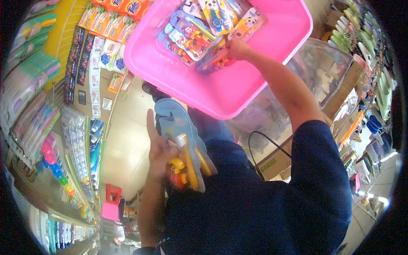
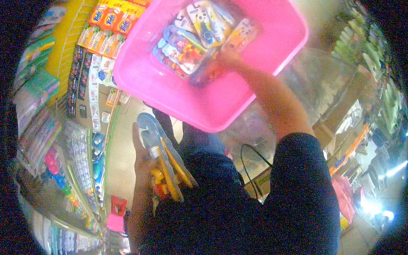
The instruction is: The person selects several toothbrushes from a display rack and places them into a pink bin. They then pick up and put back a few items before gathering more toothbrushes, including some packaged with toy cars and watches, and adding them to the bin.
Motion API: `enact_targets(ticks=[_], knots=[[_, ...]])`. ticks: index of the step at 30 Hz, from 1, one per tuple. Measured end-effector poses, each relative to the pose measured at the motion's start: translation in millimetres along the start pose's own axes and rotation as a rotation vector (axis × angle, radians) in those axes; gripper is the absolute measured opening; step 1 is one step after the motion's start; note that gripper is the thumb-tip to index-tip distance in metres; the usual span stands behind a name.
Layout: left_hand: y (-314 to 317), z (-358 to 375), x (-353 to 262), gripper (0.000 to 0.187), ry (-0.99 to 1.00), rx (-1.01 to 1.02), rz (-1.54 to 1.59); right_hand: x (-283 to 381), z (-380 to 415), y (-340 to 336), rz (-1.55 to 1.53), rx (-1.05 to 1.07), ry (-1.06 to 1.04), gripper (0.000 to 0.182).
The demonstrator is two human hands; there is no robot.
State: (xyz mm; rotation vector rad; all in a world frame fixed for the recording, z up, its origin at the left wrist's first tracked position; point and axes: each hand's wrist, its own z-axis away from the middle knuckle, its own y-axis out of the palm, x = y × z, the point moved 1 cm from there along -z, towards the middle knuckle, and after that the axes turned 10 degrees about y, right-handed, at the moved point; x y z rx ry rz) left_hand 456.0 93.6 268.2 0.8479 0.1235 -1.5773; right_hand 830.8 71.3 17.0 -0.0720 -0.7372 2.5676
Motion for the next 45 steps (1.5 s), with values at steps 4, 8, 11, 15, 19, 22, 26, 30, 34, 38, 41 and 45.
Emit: enact_targets(ticks=[4,8,11,15,19,22,26,30,34,38,41,45], knots=[[-31,13,39,0.064,-0.276,-0.084,0.123,23,82,-50,-0.001,-0.069,-0.285,0.029],[-20,15,31,0.053,-0.251,-0.114,0.55,43,169,-97,-0.548,0.015,-0.155,0.025],[-16,-1,6,0.051,-0.127,-0.059,0.695,51,200,-81,-1.247,-0.044,-0.14,0.021],[-4,-25,-5,0.06,0.108,-0.096,0.562,92,226,-45,-1.643,-0.079,-0.13,0.023],[-18,-33,1,0.057,0.139,0.01,0.513,148,248,-23,-1.265,0.019,-0.305,0.023],[-43,-25,5,0.061,0.063,-0.037,0.621,143,239,-33,-0.884,0.124,-0.612,0.029],[-31,-12,-11,0.048,-0.032,0.039,0.667,79,158,-27,-0.717,0.234,-0.552,0.023],[-30,-4,-6,0.049,-0.076,0.121,0.681,28,67,-16,-0.116,-0.18,-0.011,0.027],[-27,6,0,0.055,-0.194,0.125,0.669,24,14,3,-0.302,-0.004,0.09,0.035],[-24,6,11,0.062,-0.244,0.19,0.753,62,-17,35,-1.131,0.061,0.342,0.04],[-24,6,13,0.068,-0.267,0.216,0.775,93,-30,40,-1.586,-0.046,0.638,0.038],[-21,7,13,0.077,-0.301,0.26,0.772,97,-39,58,-1.505,-0.14,0.74,0.037]])
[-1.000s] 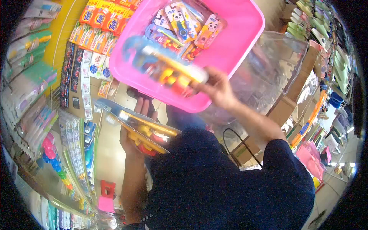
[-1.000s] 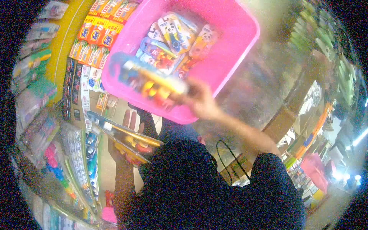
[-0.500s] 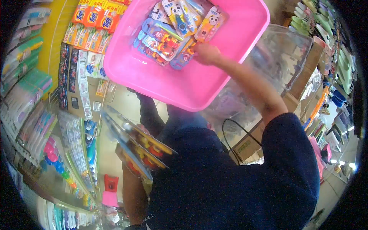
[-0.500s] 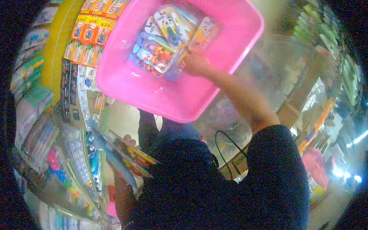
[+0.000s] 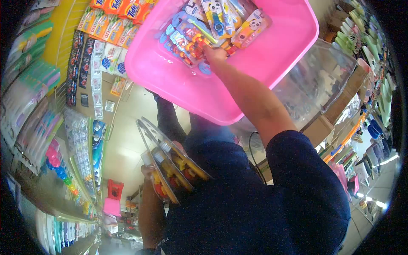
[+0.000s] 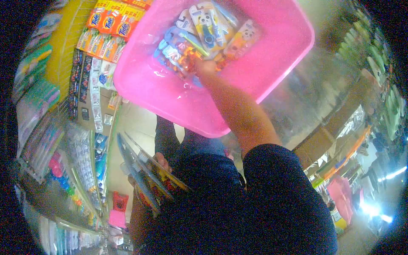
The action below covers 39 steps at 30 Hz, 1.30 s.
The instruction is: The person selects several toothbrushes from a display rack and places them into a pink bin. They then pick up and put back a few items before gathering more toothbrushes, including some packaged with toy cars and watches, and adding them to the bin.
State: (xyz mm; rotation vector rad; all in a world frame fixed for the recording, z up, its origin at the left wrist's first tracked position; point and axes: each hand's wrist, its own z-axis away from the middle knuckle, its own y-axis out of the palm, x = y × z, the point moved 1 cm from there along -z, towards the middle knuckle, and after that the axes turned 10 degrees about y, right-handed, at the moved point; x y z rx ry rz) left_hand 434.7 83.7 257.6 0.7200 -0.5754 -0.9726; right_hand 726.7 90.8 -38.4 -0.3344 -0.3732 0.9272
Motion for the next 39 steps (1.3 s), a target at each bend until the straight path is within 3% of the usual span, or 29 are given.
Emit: enact_targets(ticks=[1,4,7,10,13,20,21,22,23,25,29,31,34,37,39], knots=[[6,-3,-4,0.082,-0.037,0.014,-0.054,-7,-12,4,0.035,-0.06,-0.034,0.038],[2,-3,-1,0.081,-0.015,-0.043,-0.015,-18,-13,1,-0.078,0.055,-0.081,0.038],[-1,-10,0,0.074,0.008,0.04,-0.033,-15,-1,-1,-0.077,0.0,-0.063,0.037],[12,-11,-6,0.069,-0.042,0.044,-0.121,-41,-32,5,-0.039,0.109,0.0,0.036],[7,-12,1,0.076,0.121,0.016,0.022,-45,-54,-20,-0.093,-0.208,0.081,0.034],[-40,-2,2,0.062,0.173,-0.049,0.0,76,-8,-85,-0.118,-0.744,-0.339,0.029],[-43,-1,3,0.06,0.157,-0.023,0.045,101,24,-80,-0.188,-0.933,-0.548,0.031],[-30,-3,3,0.065,0.167,-0.163,-0.108,107,13,-88,-0.052,-1.054,-0.778,0.03],[-26,-6,1,0.067,0.145,-0.114,-0.049,113,1,-95,0.099,-1.193,-0.994,0.03],[-23,-9,-2,0.073,0.092,-0.022,0.07,123,-80,-131,0.688,-1.161,-1.214,0.03],[-23,-15,0,0.079,0.046,0.0,0.207,152,-147,-153,1.465,-0.766,-1.149,0.037],[-34,-18,-2,0.081,0.035,0.003,0.132,155,-161,-161,1.814,-0.528,-1.062,0.041],[-29,-24,-5,0.083,0.061,0.026,0.043,182,-88,-161,2.031,-0.239,-0.885,0.028],[-33,-23,-6,0.084,0.063,-0.025,0.011,193,-115,-164,2.133,-0.134,-1.189,0.018],[-36,-26,-4,0.082,0.044,0.011,-0.004,203,-124,-163,2.067,-0.243,-1.182,0.016]])
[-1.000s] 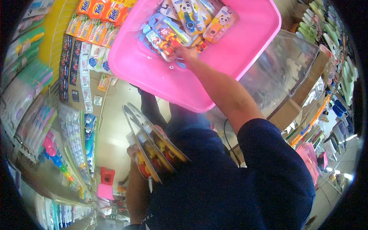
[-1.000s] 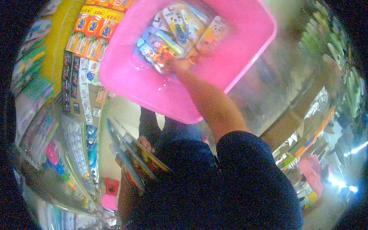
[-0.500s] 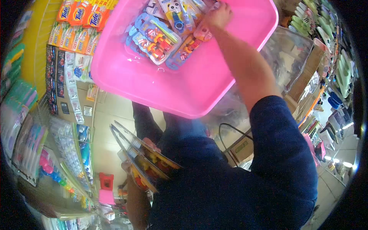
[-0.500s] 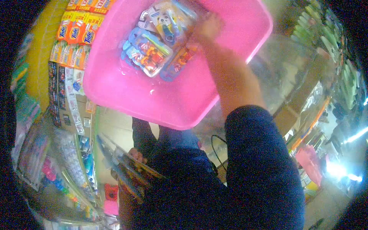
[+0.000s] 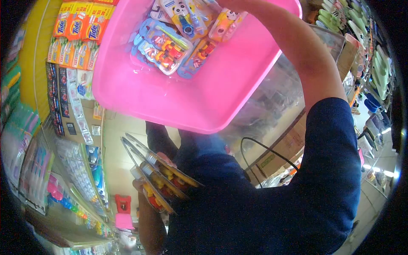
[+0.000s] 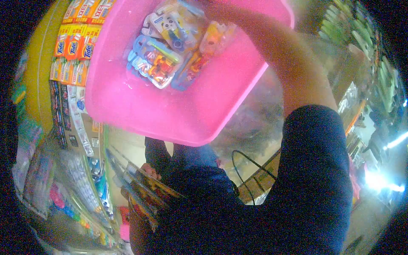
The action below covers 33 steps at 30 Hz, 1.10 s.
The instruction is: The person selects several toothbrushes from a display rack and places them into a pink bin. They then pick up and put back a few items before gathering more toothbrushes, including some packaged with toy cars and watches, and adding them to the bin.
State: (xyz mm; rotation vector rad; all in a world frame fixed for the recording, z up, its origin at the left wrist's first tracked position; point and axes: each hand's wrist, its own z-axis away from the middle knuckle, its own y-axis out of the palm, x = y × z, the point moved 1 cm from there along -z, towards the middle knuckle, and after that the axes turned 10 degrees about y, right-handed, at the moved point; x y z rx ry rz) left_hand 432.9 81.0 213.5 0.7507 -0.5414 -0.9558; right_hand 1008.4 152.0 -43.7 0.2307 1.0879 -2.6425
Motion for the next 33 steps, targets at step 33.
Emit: enact_targets(ticks=[33], knots=[[-7,18,-11,0.069,0.171,-0.088,-0.053,187,61,49,-1.117,0.257,0.596,0.068]])
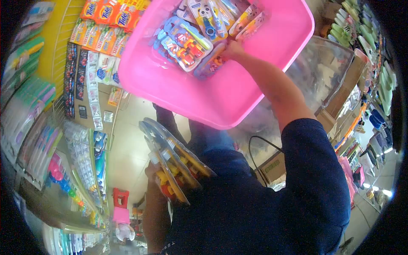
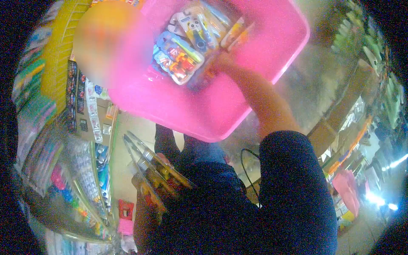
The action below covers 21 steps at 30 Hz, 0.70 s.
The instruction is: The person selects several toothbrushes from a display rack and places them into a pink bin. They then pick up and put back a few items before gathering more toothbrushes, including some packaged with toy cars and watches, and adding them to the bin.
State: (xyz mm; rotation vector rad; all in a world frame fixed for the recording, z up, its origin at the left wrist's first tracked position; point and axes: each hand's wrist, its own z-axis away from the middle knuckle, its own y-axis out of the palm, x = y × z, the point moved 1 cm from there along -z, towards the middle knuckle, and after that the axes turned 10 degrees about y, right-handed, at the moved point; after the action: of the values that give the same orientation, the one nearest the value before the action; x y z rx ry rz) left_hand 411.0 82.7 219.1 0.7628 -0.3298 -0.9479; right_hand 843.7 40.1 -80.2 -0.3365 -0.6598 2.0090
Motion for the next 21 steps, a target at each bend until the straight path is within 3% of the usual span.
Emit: enact_targets(ticks=[6,8,9,11,14,15,17,18,19,21], knots=[[7,8,-8,0.067,0.064,0.007,-0.009,43,83,-56,0.241,0.386,-0.31,0.053],[12,12,-13,0.066,0.086,0.016,-0.009,50,118,-90,0.323,0.417,-0.386,0.048],[13,14,-16,0.066,0.096,0.019,-0.017,55,134,-108,0.427,0.317,-0.48,0.05],[16,19,-24,0.065,0.099,0.029,-0.026,54,181,-153,0.105,0.436,-0.457,0.052],[19,34,-37,0.064,0.095,0.045,-0.046,88,301,-242,-0.054,0.353,-0.2,0.061],[19,38,-41,0.064,0.089,0.054,-0.049,22,259,-232,-0.133,0.114,-0.468,0.058],[22,52,-50,0.063,0.099,0.08,-0.052,-4,279,-246,-0.461,0.236,-0.563,0.048],[33,61,-57,0.056,0.143,0.147,-0.06,9,302,-252,-0.525,0.295,-0.639,0.05],[52,74,-62,0.06,0.138,0.078,-0.008,23,326,-254,-0.584,0.359,-0.713,0.051],[56,93,-79,0.063,0.187,0.099,-0.048,63,354,-228,-0.969,0.356,-0.67,0.051]])
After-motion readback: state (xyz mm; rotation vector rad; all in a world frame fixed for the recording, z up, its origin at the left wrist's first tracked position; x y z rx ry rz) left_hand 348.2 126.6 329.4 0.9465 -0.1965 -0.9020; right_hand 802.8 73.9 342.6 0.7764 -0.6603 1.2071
